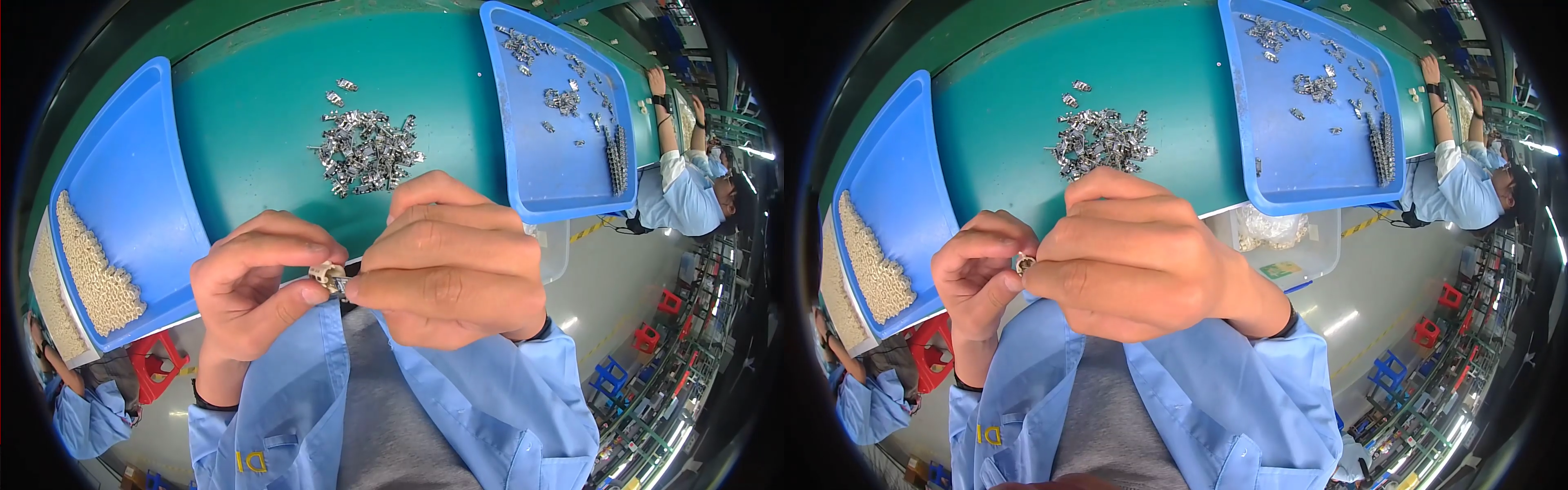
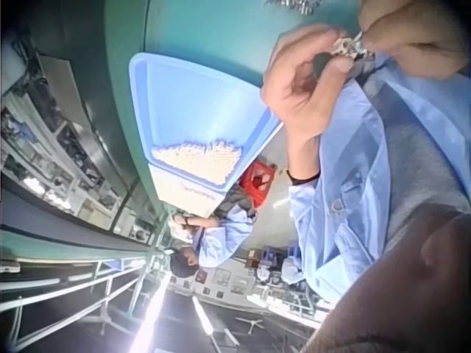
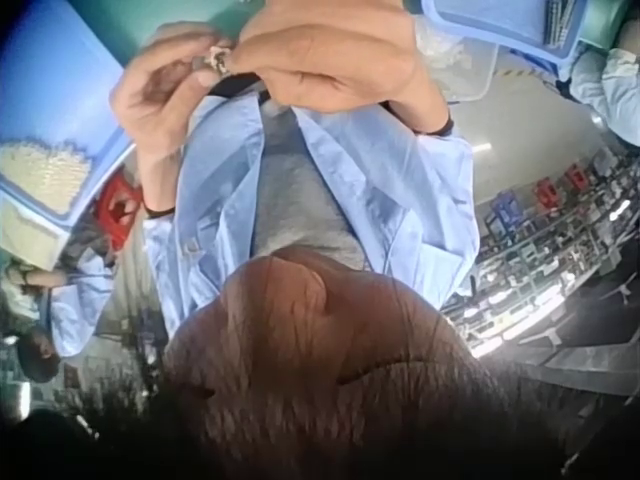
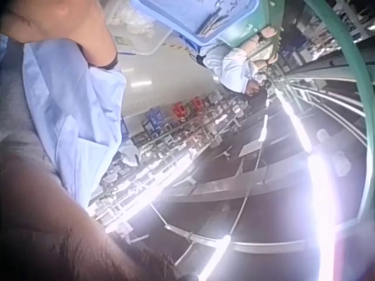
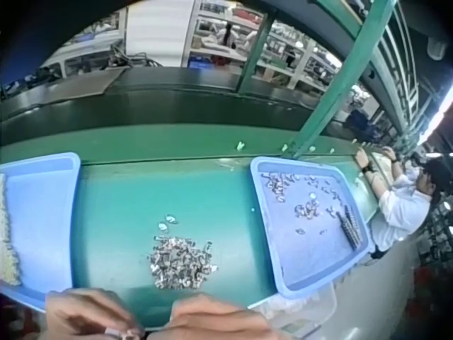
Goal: The person picks up a white plastic component and a metal connector by hand, fits the connector into the component, and places the assembled unit onto the green work surface. This process is repeated for additional components and connectors.
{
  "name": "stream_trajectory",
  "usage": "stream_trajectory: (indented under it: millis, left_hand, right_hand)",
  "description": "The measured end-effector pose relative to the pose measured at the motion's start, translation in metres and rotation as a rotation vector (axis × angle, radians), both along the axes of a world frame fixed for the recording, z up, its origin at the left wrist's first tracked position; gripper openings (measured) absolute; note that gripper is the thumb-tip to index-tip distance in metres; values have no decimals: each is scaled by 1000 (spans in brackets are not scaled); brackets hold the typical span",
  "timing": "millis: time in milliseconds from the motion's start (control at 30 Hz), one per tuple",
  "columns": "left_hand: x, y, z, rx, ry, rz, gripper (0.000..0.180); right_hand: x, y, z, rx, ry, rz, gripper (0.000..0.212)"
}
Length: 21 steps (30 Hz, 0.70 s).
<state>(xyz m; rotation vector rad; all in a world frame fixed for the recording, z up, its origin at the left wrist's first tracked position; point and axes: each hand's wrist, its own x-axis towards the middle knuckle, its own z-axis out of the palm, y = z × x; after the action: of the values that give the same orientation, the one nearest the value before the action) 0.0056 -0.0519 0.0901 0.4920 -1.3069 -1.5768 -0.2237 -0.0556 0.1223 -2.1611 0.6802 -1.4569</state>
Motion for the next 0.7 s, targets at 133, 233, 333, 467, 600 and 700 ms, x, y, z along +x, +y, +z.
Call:
stream_trajectory:
  millis: [133, 233, 333, 467, 600, 700]
  left_hand:
    - [2, 0, 3, -42, -71, -4, 29]
    - [1, 2, 5, -24, -80, 18, 28]
    - [3, 0, 5, -90, -137, 15, 28]
    - [2, 2, 6, -91, -159, 20, 27]
    - [-1, 5, 7, -41, -146, 36, 27]
    - [-2, 6, 6, -42, -145, 44, 26]
  right_hand:
    - [2, 3, 0, 19, 6, -29, 27]
    - [2, 5, 0, 31, 7, -40, 24]
    - [4, 7, -3, 40, -1, -67, 22]
    - [5, 13, -4, 37, 1, -103, 19]
    - [10, 15, -9, 13, -77, -123, 30]
    - [5, 18, -9, 37, -43, -109, 17]
